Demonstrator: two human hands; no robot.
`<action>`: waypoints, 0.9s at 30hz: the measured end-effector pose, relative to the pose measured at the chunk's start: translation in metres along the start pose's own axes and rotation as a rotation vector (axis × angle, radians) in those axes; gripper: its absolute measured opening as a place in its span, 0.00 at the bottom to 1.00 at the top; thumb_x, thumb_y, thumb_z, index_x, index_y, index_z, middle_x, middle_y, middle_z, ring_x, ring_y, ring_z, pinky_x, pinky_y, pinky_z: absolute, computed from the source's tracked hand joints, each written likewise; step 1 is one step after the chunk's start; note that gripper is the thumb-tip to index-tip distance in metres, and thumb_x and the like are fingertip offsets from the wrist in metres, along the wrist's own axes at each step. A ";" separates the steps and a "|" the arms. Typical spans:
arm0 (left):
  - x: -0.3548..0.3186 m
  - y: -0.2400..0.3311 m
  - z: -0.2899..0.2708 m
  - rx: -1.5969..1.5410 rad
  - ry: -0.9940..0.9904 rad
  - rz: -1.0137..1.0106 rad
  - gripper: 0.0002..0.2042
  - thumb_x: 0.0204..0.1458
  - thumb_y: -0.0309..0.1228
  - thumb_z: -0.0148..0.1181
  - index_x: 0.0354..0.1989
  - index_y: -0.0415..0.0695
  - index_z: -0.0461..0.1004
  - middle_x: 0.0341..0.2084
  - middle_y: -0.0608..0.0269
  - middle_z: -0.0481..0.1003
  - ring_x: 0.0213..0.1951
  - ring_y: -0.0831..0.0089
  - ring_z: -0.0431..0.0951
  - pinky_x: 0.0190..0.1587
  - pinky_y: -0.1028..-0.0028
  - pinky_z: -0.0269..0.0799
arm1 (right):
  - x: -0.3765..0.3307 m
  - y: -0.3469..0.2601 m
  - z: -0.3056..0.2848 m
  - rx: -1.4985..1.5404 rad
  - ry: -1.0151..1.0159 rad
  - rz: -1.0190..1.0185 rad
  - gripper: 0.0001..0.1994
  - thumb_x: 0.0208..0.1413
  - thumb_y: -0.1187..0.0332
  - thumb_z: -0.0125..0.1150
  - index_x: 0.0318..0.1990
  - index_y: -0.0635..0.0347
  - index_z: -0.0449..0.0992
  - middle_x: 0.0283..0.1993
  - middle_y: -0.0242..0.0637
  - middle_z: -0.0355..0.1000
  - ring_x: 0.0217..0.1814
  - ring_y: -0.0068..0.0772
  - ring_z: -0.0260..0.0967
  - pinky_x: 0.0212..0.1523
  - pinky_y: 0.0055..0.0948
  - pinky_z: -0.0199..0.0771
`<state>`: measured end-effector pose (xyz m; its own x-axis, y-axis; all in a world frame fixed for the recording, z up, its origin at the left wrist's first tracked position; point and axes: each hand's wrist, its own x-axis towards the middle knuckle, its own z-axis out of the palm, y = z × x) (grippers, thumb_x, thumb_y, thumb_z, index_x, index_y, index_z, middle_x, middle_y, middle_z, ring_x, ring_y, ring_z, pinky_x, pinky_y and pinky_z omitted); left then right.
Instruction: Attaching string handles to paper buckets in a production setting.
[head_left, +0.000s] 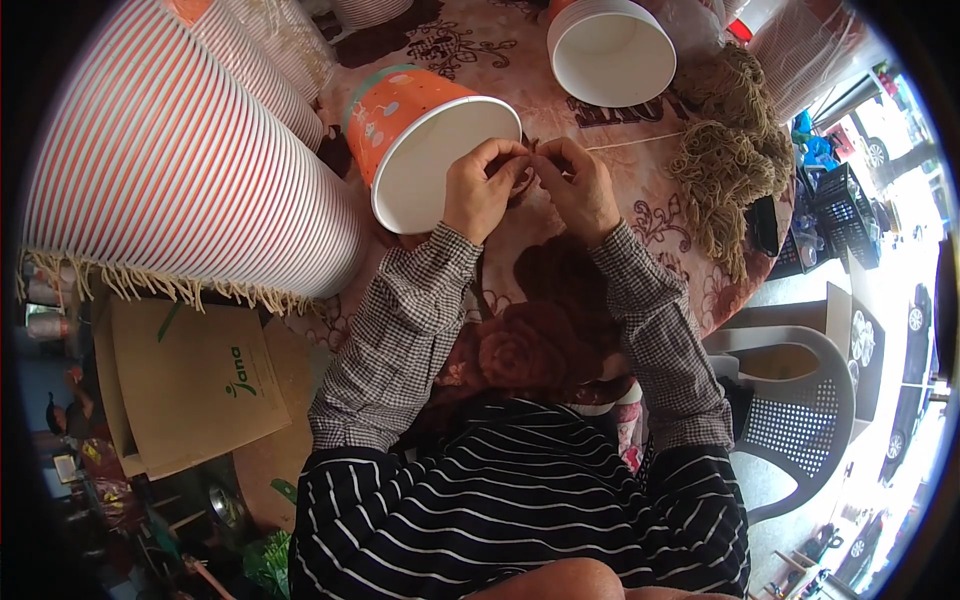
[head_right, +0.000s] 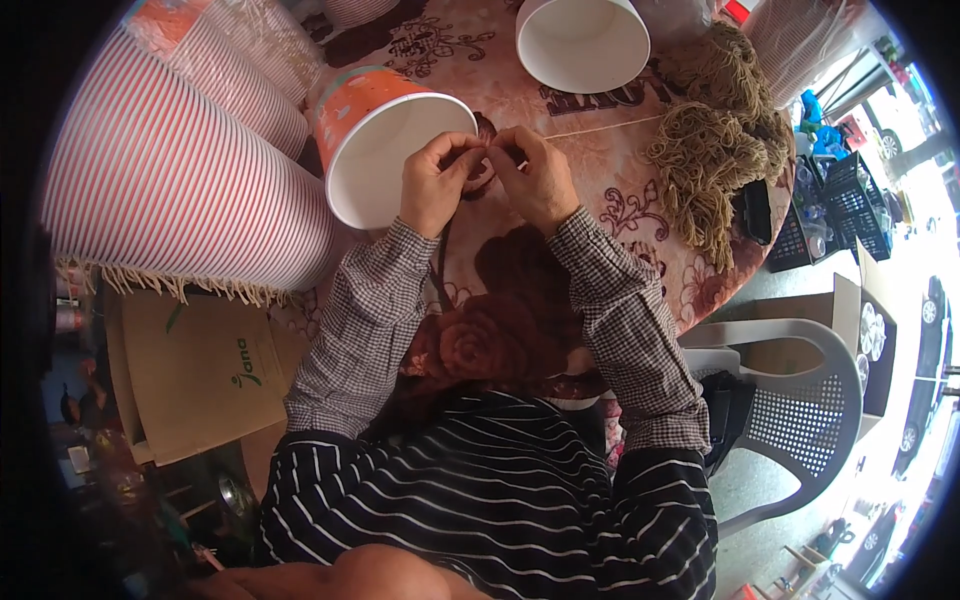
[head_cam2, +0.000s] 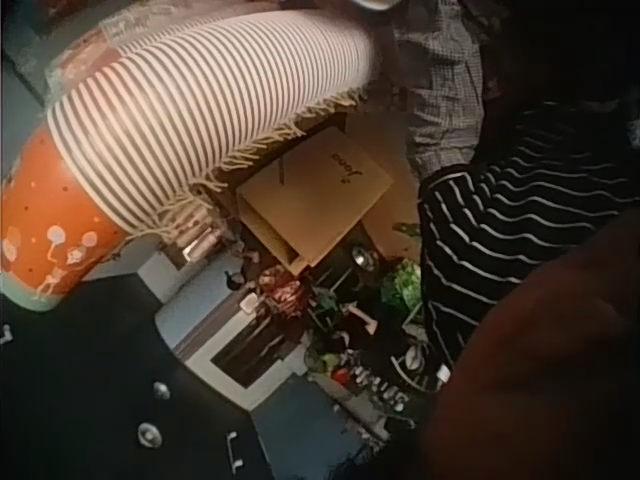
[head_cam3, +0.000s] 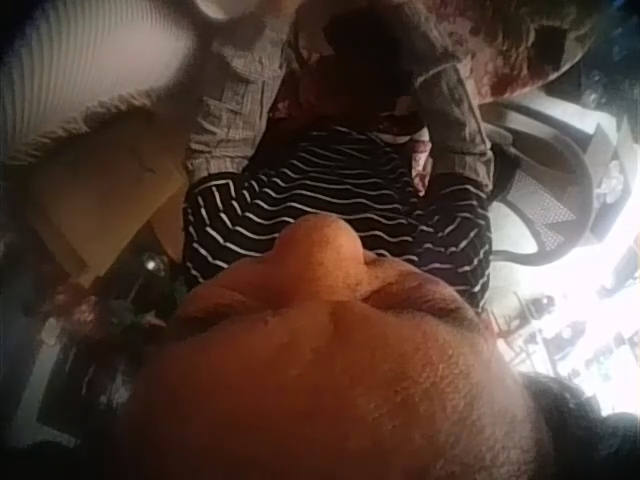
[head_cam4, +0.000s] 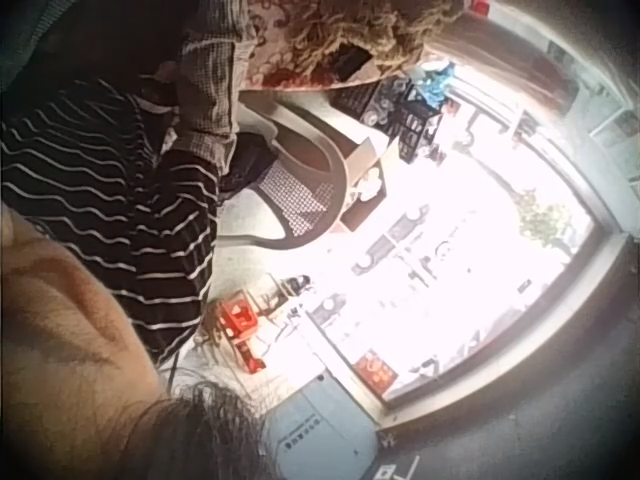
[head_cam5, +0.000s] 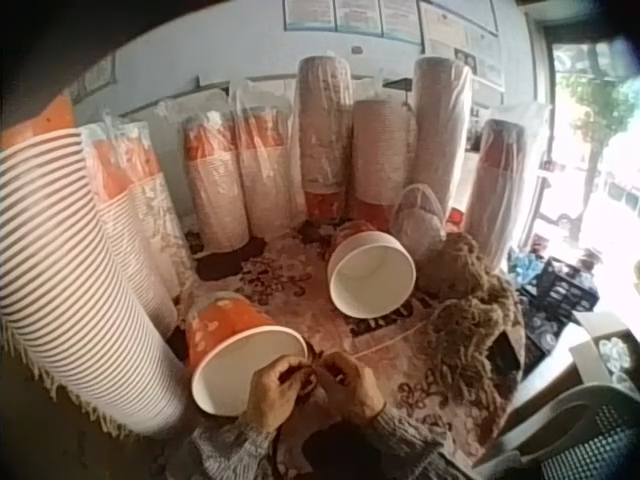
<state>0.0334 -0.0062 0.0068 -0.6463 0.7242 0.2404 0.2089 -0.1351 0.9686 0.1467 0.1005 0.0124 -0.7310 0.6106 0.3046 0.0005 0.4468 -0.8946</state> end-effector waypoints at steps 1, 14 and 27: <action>-0.001 0.000 0.001 0.111 0.028 0.108 0.04 0.51 0.24 0.61 0.34 0.38 0.76 0.27 0.62 0.78 0.28 0.76 0.77 0.32 0.77 0.74 | 0.000 0.001 0.000 0.025 -0.004 0.019 0.08 0.53 0.69 0.60 0.38 0.64 0.74 0.32 0.39 0.75 0.33 0.28 0.74 0.34 0.26 0.73; -0.001 0.006 0.001 0.435 0.088 0.415 0.06 0.47 0.23 0.61 0.33 0.40 0.75 0.31 0.56 0.75 0.31 0.61 0.78 0.33 0.69 0.74 | 0.001 0.005 -0.002 0.006 -0.039 -0.016 0.09 0.52 0.69 0.61 0.39 0.64 0.75 0.34 0.40 0.76 0.35 0.29 0.75 0.35 0.27 0.74; 0.005 -0.005 -0.015 0.025 -0.193 -0.038 0.07 0.56 0.26 0.55 0.39 0.36 0.75 0.33 0.67 0.75 0.33 0.81 0.75 0.36 0.82 0.71 | 0.003 0.005 -0.002 -0.034 -0.010 -0.105 0.09 0.51 0.72 0.59 0.39 0.63 0.74 0.36 0.41 0.75 0.37 0.33 0.75 0.36 0.29 0.75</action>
<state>0.0184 -0.0120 0.0043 -0.5015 0.8453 0.1841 0.2068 -0.0895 0.9743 0.1461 0.1058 0.0095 -0.7352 0.5525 0.3928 -0.0540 0.5299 -0.8464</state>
